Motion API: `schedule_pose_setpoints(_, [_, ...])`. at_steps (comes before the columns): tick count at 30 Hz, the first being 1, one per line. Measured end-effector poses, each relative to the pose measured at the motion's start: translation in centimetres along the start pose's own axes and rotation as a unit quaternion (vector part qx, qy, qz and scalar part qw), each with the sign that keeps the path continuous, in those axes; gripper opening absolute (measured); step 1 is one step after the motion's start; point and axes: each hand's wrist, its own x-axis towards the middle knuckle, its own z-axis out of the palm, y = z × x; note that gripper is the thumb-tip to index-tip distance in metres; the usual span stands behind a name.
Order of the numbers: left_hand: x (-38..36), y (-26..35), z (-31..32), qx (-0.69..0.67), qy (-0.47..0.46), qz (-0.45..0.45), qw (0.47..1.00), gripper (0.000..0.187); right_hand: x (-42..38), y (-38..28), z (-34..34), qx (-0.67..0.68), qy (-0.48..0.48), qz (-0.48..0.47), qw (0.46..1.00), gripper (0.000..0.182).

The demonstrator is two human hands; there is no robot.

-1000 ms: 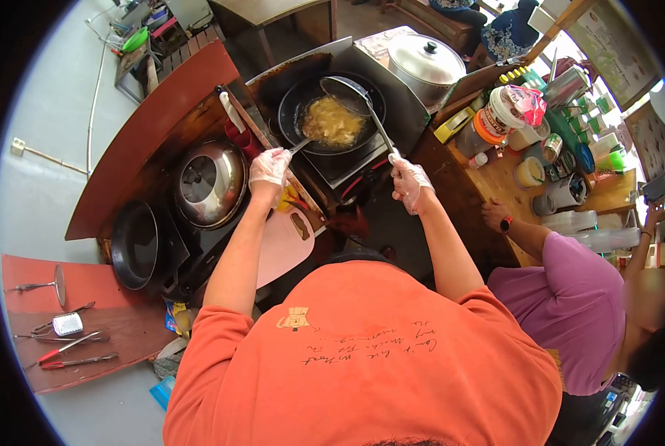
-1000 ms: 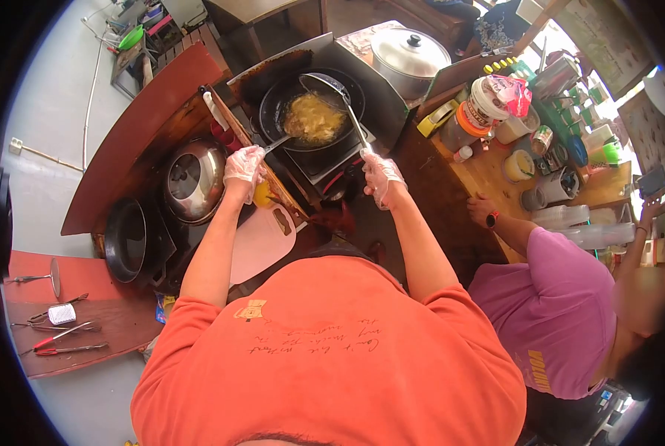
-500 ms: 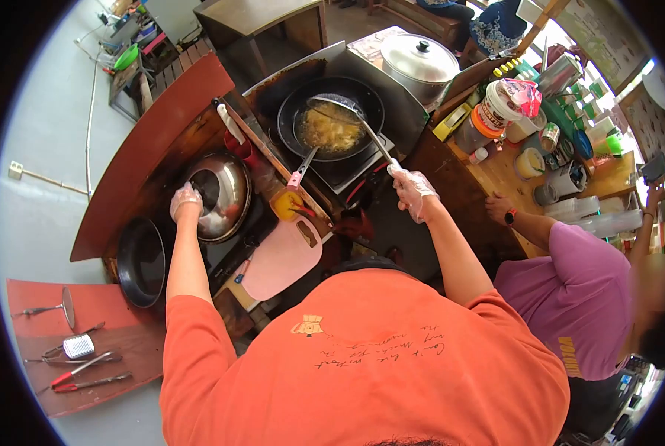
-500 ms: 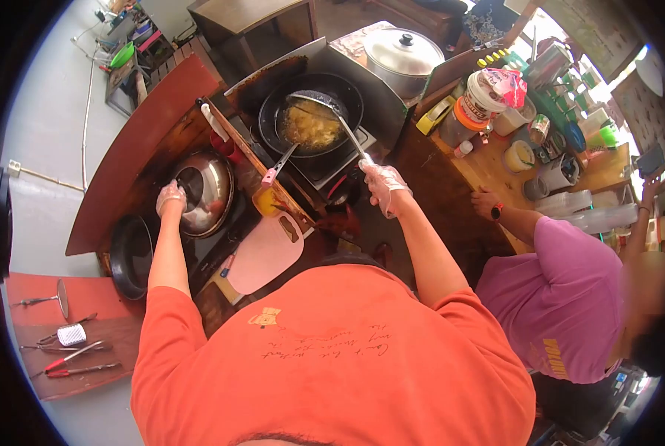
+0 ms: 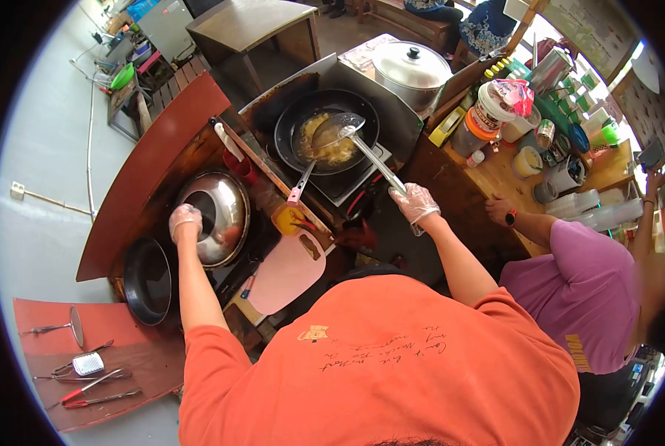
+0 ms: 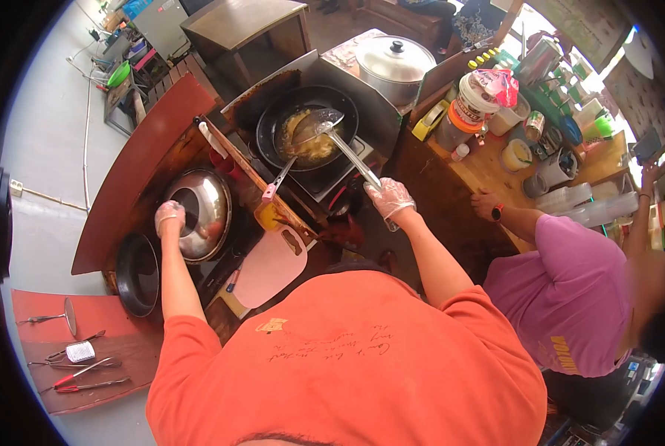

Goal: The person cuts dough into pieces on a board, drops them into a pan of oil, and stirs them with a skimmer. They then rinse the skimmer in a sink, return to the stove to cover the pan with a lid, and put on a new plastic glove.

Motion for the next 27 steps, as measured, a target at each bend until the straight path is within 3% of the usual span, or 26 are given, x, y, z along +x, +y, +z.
schedule_pose_setpoints(7, [-0.9,-2.4,-8.7,0.008,0.155,0.161,0.975,0.03,1.4,2.6,1.5,0.033,-0.041,0.021,0.998,0.048])
schedule_pose_setpoints(12, [-2.0,6.5,-16.0,-0.055,0.258,0.258,0.93,0.03,2.1,3.8,1.6,0.061,-0.117,0.038,0.991,0.048])
schedule_pose_setpoints(16, [-3.1,19.2,-18.7,-0.133,0.141,0.257,0.947,0.032,2.7,5.1,2.0,0.131,-0.142,0.046,0.98,0.052])
schedule_pose_setpoints(20, [-0.9,29.6,-14.5,-0.025,0.096,0.364,0.926,0.033,1.8,6.0,1.4,0.237,-0.164,0.088,0.954,0.053])
schedule_pose_setpoints(24, [2.5,37.9,-6.8,0.015,0.008,0.317,0.948,0.037,0.3,8.6,1.9,0.395,-0.196,0.116,0.89,0.043])
schedule_pose_setpoints(27, [2.0,40.7,-4.7,-0.034,-0.017,0.273,0.961,0.032,-1.1,9.5,0.9,0.439,-0.211,0.14,0.862,0.039])
